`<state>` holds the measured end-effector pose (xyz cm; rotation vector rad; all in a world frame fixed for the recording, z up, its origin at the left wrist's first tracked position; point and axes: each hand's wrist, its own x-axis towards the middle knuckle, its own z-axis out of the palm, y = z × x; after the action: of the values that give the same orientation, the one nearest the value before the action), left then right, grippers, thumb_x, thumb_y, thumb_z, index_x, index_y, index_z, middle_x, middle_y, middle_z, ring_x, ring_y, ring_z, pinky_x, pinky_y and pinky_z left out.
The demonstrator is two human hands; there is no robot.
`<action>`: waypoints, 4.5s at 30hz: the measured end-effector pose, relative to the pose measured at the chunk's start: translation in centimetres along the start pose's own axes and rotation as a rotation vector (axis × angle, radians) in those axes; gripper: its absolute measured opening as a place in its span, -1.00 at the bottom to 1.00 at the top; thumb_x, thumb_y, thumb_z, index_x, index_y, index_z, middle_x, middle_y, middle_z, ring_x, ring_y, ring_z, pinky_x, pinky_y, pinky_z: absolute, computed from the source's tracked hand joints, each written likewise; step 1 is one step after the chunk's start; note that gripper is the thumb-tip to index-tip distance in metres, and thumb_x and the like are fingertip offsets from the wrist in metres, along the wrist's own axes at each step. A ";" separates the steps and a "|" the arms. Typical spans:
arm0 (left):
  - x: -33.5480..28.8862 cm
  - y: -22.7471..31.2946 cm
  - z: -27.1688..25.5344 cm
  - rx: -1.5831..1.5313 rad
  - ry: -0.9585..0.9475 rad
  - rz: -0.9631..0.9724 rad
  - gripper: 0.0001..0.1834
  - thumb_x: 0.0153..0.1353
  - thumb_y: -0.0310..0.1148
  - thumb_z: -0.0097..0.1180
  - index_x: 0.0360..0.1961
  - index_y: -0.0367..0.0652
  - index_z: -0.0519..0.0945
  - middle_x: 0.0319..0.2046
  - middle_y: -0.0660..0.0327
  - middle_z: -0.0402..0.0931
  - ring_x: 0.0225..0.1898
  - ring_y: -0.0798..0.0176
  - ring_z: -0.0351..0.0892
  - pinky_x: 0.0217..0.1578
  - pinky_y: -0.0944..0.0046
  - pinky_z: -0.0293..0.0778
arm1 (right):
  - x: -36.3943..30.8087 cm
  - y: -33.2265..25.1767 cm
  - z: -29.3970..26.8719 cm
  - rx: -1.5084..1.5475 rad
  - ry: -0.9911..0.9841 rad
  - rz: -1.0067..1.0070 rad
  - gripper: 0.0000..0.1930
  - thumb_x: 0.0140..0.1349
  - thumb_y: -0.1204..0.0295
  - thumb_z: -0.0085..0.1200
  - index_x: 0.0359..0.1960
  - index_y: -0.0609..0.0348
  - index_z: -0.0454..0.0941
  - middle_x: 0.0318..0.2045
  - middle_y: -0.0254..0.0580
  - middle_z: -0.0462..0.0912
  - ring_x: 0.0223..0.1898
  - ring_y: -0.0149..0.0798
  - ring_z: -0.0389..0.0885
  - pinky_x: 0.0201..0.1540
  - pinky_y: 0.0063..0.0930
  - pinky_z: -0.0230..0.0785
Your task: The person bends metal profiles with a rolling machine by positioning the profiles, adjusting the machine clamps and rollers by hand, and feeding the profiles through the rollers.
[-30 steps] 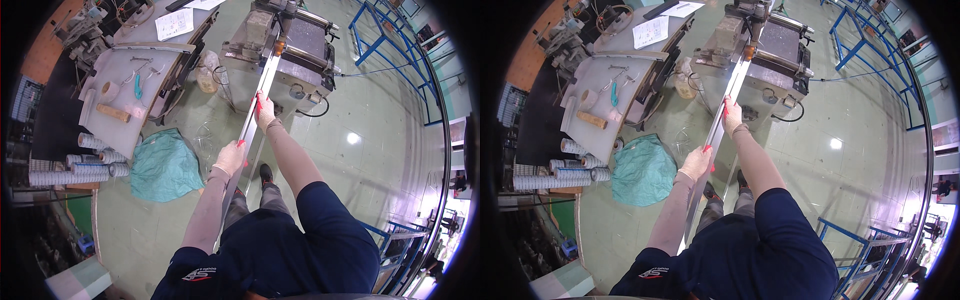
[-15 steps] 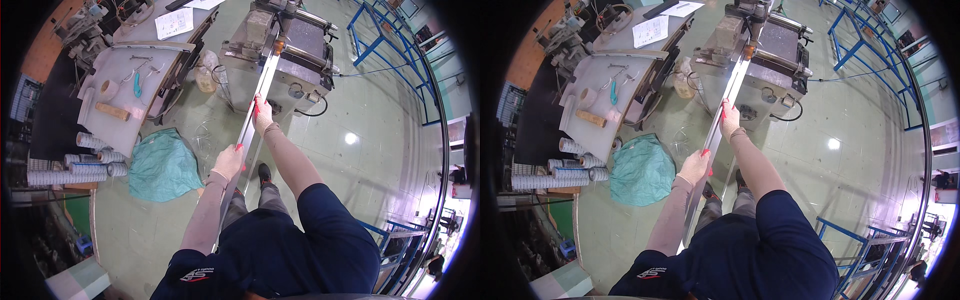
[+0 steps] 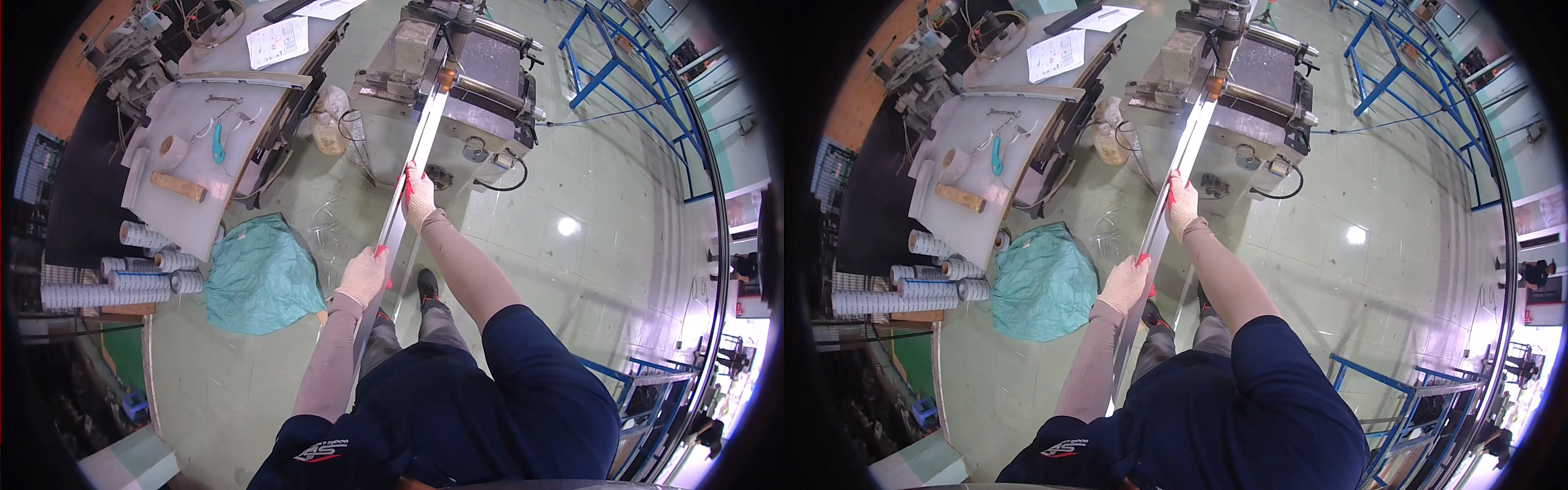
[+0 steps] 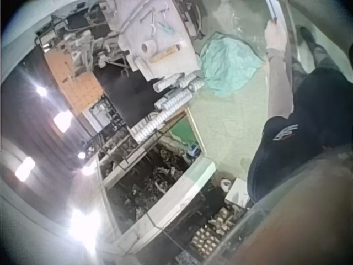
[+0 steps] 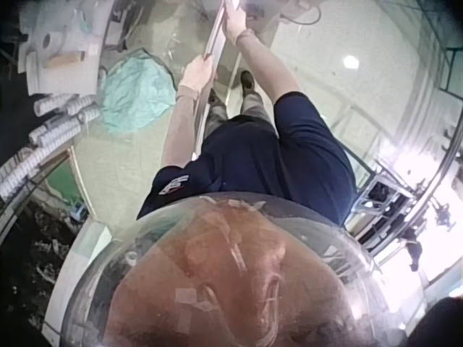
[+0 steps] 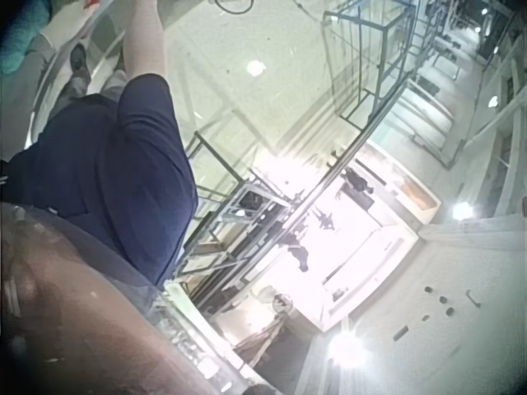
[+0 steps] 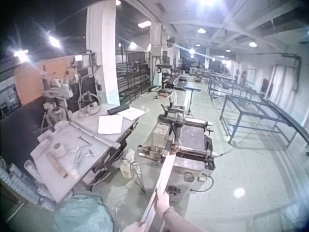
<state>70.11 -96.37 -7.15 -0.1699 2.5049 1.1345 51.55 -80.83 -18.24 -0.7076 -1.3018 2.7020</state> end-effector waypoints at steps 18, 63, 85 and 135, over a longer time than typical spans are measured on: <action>-2.5 -0.6 -0.3 0.029 -0.003 -0.022 -0.46 0.52 0.03 -0.08 -0.08 -0.33 0.60 -0.21 -0.35 0.65 -0.05 -0.46 0.63 -0.03 -0.27 0.51 | -2.6 0.8 -0.3 -0.065 0.028 0.027 -0.74 0.54 0.13 0.14 -0.20 0.03 0.53 -0.51 -0.33 0.56 -0.55 -0.33 0.52 -0.47 -0.38 0.44; -4.1 3.0 -1.2 -0.527 -0.207 -0.423 -0.59 0.52 -0.06 0.11 0.08 -0.21 0.55 -0.34 0.23 0.60 -0.32 0.35 0.66 -0.30 0.25 0.64 | -16.8 -14.0 -54.9 -1.028 0.365 0.699 -0.59 0.30 -0.01 0.22 -0.32 0.12 0.53 -0.61 -0.22 0.57 -0.67 -0.23 0.58 -0.67 -0.31 0.34; 3.8 2.3 -2.7 -0.319 -0.380 -0.142 -0.01 0.36 0.32 0.12 0.50 -0.29 0.31 0.32 -0.03 0.52 0.34 0.07 0.50 0.32 0.15 0.38 | 14.1 -11.5 -0.1 -0.394 -0.177 0.355 -0.38 0.43 -0.21 0.11 0.17 0.07 0.47 -0.28 -0.16 0.71 -0.33 -0.19 0.73 -0.30 -0.18 0.61; 6.8 4.1 1.0 0.037 0.057 0.010 -0.63 0.52 -0.10 0.00 0.00 -0.24 0.51 -0.28 -0.28 0.67 -0.17 -0.42 0.65 -0.16 -0.32 0.51 | 7.8 -7.3 3.1 -0.207 0.068 0.144 -0.54 0.52 -0.12 0.03 -0.23 0.05 0.48 -0.52 -0.28 0.56 -0.59 -0.25 0.55 -0.54 -0.30 0.49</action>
<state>63.10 -92.58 -7.51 -0.1823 2.5774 1.1007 42.24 -76.52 -14.01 -0.9394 -1.5883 2.6474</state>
